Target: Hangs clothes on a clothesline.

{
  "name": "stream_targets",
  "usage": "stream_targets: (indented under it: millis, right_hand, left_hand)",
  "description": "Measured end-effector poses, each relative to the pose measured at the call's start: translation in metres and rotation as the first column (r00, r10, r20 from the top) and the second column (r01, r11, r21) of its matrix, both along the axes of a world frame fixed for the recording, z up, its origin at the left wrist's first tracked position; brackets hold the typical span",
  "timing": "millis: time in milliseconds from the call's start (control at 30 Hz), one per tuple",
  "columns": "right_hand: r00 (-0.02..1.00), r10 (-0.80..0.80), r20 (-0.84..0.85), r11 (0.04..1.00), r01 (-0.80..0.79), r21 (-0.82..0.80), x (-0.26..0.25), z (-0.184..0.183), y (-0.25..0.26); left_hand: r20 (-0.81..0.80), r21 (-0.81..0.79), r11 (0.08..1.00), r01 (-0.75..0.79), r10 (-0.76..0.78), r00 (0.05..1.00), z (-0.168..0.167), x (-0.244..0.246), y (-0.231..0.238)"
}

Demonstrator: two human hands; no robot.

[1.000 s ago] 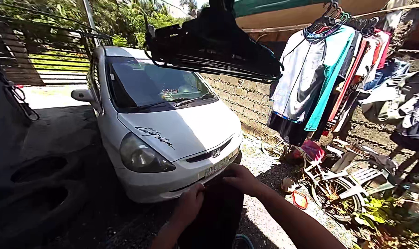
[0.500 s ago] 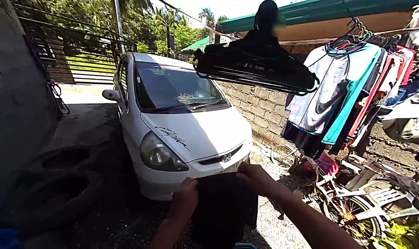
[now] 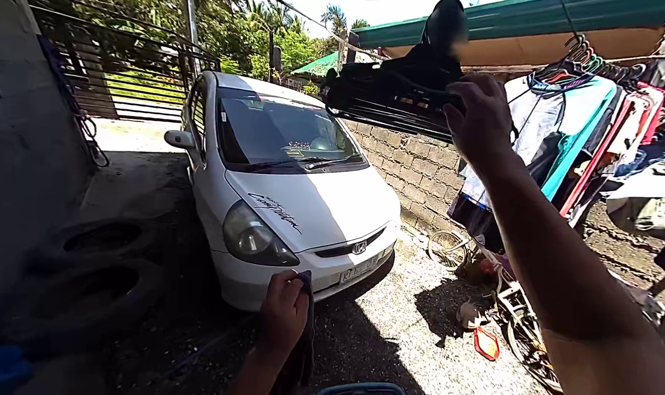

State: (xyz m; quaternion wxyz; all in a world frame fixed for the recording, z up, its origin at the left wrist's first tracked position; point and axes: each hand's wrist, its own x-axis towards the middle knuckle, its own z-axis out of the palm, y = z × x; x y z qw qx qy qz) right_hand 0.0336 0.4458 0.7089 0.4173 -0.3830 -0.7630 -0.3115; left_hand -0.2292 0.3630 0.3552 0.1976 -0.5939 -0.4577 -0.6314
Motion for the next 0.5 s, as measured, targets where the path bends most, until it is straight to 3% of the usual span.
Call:
stream_targets:
  millis: [67,167,500]
  right_hand:
    - [0.990,-0.136,0.022,0.991,0.136,-0.011,0.005,0.034,0.010]
    - [0.974,-0.223,0.044,0.969,0.226,-0.095,0.007,0.054,0.027]
    - [0.970,-0.243,-0.015,0.966,0.240,-0.095,-0.012,0.072,0.025]
  left_hand:
    - [-0.001,0.000,1.000,-0.031,0.031,1.000,-0.002,-0.006,-0.003]
    - [0.012,0.019,0.997,-0.074,0.074,0.997,-0.006,-0.019,-0.008]
    - [0.057,-0.003,0.990,-0.144,0.144,0.988,-0.018,-0.050,-0.027]
